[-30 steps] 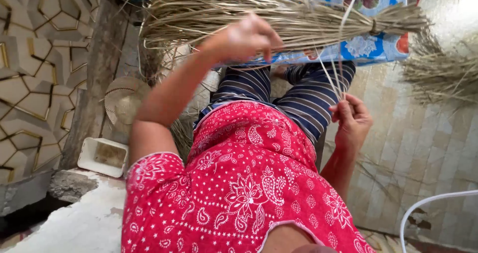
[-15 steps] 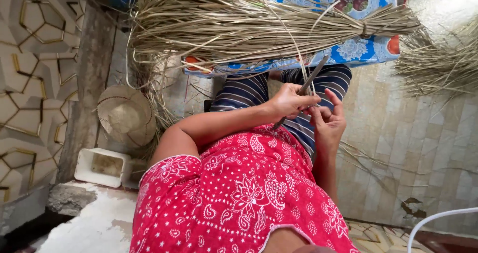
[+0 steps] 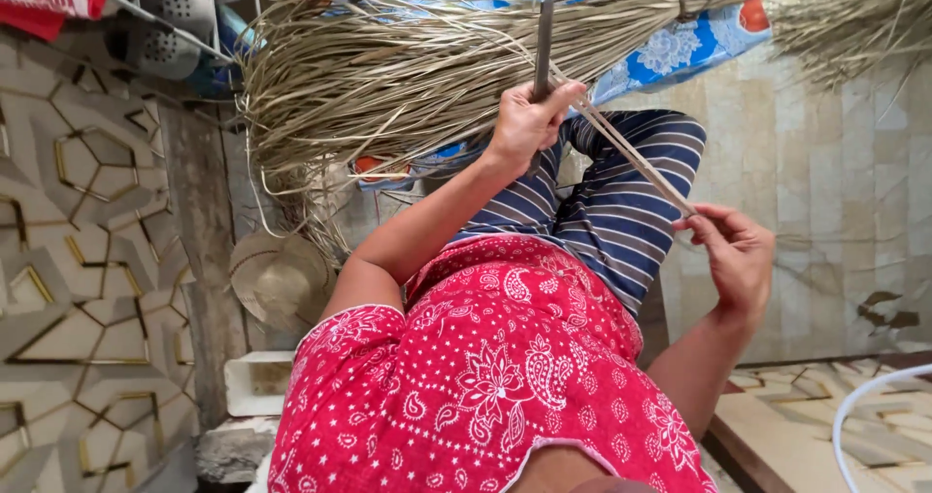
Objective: Splitting dried palm leaves into thinner strips using a small knife for weaving or other craft purposes.
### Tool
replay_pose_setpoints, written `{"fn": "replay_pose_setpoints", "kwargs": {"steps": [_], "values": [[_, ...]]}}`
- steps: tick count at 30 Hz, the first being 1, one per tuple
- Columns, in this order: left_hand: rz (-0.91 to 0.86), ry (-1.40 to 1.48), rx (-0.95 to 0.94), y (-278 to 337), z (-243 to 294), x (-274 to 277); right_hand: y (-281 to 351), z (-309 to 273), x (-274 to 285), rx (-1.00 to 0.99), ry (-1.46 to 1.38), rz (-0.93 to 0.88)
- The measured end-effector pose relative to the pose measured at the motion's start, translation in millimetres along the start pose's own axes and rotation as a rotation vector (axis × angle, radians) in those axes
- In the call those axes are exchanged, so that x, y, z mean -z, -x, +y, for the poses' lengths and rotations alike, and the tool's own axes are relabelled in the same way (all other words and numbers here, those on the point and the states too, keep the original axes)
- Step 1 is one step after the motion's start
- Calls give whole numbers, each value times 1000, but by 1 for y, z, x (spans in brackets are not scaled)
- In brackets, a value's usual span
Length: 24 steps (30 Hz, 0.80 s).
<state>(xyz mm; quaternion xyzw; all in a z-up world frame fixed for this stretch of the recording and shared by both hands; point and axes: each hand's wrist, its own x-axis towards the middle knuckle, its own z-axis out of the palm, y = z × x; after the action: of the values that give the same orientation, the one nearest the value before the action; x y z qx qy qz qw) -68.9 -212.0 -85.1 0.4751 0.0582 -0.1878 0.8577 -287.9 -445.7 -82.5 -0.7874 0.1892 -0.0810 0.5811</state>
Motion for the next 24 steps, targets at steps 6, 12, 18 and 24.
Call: {"fn": "replay_pose_setpoints", "kwargs": {"steps": [6,12,18,24], "values": [[-173,38,87,16,-48,9,3,6,33,-151,258,2],[-274,10,181,48,-79,-15,0,-24,26,-7,475,-207],[-173,-164,84,76,-78,-43,-23,-25,-58,-3,66,-168],[-69,-168,67,70,-80,-34,-34,4,-66,-93,-163,-191]]}}
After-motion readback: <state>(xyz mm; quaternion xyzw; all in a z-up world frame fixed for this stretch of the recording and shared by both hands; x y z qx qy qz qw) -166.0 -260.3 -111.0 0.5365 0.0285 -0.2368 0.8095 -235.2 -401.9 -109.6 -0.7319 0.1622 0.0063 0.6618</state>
